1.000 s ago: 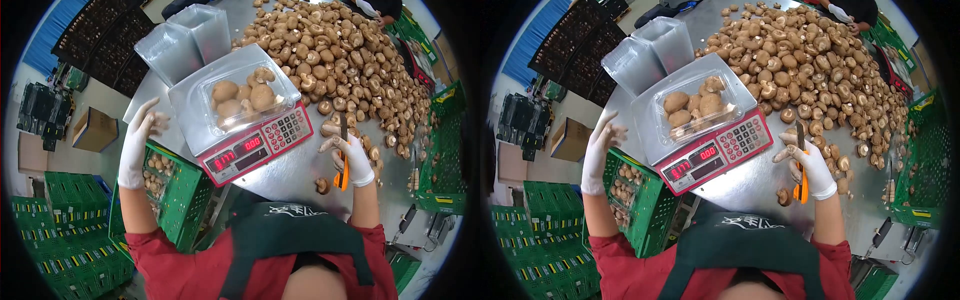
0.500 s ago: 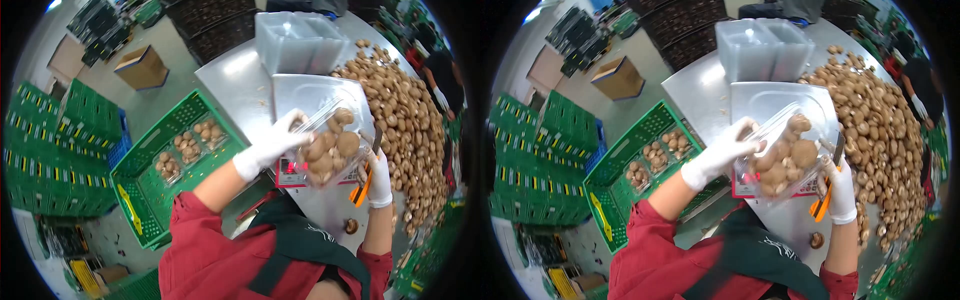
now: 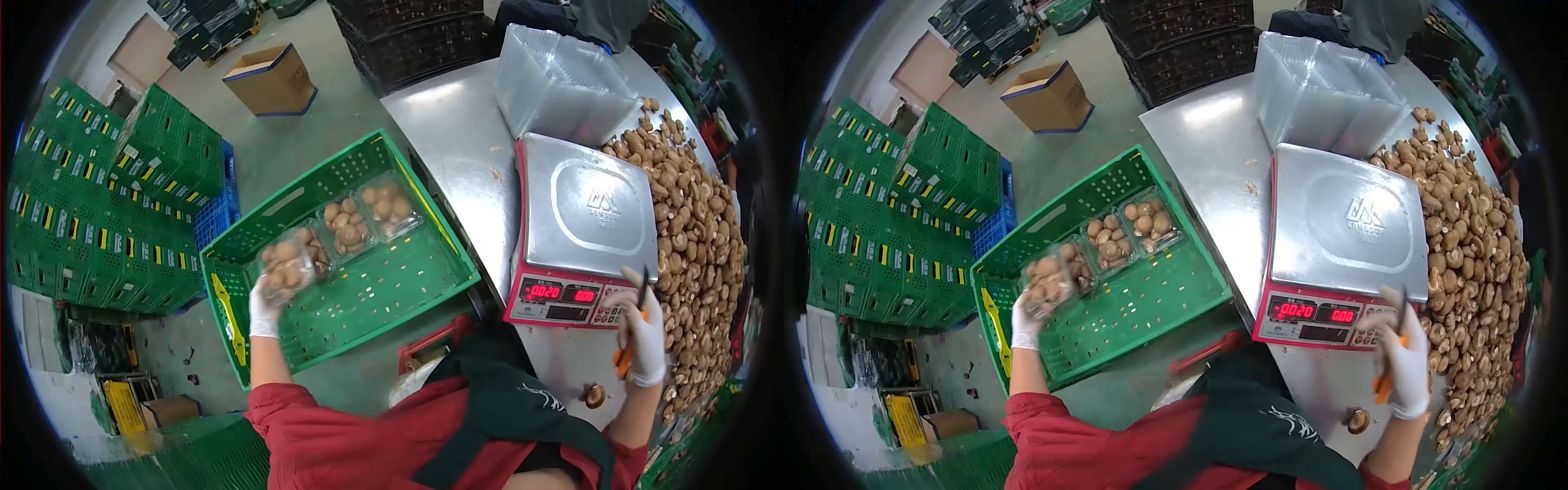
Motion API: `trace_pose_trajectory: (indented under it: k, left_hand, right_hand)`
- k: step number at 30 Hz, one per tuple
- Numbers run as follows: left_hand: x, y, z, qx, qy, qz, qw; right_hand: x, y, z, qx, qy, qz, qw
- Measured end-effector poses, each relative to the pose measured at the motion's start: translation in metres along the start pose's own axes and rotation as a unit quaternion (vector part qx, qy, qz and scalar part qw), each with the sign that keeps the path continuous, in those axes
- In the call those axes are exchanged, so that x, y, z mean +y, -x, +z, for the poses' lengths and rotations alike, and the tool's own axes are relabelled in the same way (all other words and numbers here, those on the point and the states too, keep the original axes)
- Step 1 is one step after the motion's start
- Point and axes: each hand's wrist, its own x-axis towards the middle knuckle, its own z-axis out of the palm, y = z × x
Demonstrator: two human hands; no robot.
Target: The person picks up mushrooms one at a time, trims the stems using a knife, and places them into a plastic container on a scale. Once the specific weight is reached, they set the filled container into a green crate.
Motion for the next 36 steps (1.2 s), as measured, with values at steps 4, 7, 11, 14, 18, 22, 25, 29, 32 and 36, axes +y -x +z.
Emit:
trace_pose_trajectory:
  k: [4, 7, 11, 14, 18, 22, 25, 29, 32, 36]
  left_hand:
    - [0.038, 0.003, -0.025, 0.181, -0.243, 0.091, 0.949]
    - [0.035, -0.056, -0.101, 0.282, -0.625, 0.032, 0.727]
    - [-0.010, -0.112, 0.077, 0.260, -0.789, 0.288, 0.477]
    - [-0.054, -0.121, 0.304, -0.022, -0.642, 0.548, 0.536]
    - [-0.102, -0.125, 0.527, -0.233, -0.562, 0.693, 0.387]
    - [-0.148, -0.180, 0.624, -0.240, -0.716, 0.578, 0.311]
    - [-0.153, -0.193, 0.646, -0.234, -0.796, 0.475, 0.294]
    - [-0.149, -0.193, 0.657, -0.235, -0.793, 0.467, 0.313]
    - [-0.143, -0.216, 0.660, -0.235, -0.775, 0.469, 0.353]
    - [-0.131, -0.188, 0.677, -0.246, -0.782, 0.455, 0.347]
  right_hand:
    - [0.054, 0.034, -0.075, 0.114, 0.007, -0.007, 0.993]
    - [0.088, 0.084, -0.112, 0.241, -0.031, 0.026, 0.970]
    - [0.111, 0.151, -0.119, 0.361, -0.125, 0.052, 0.923]
    - [0.132, 0.178, -0.132, 0.357, -0.164, 0.031, 0.919]
    - [0.113, 0.183, -0.134, 0.388, -0.138, 0.029, 0.911]
    - [0.112, 0.206, -0.122, 0.419, -0.141, 0.054, 0.895]
    - [0.142, 0.240, -0.115, 0.456, -0.153, 0.079, 0.873]
    - [0.192, 0.273, -0.112, 0.498, -0.220, 0.120, 0.830]
    - [0.207, 0.275, -0.121, 0.489, -0.242, 0.118, 0.830]
    - [0.208, 0.261, -0.144, 0.455, -0.229, 0.102, 0.855]
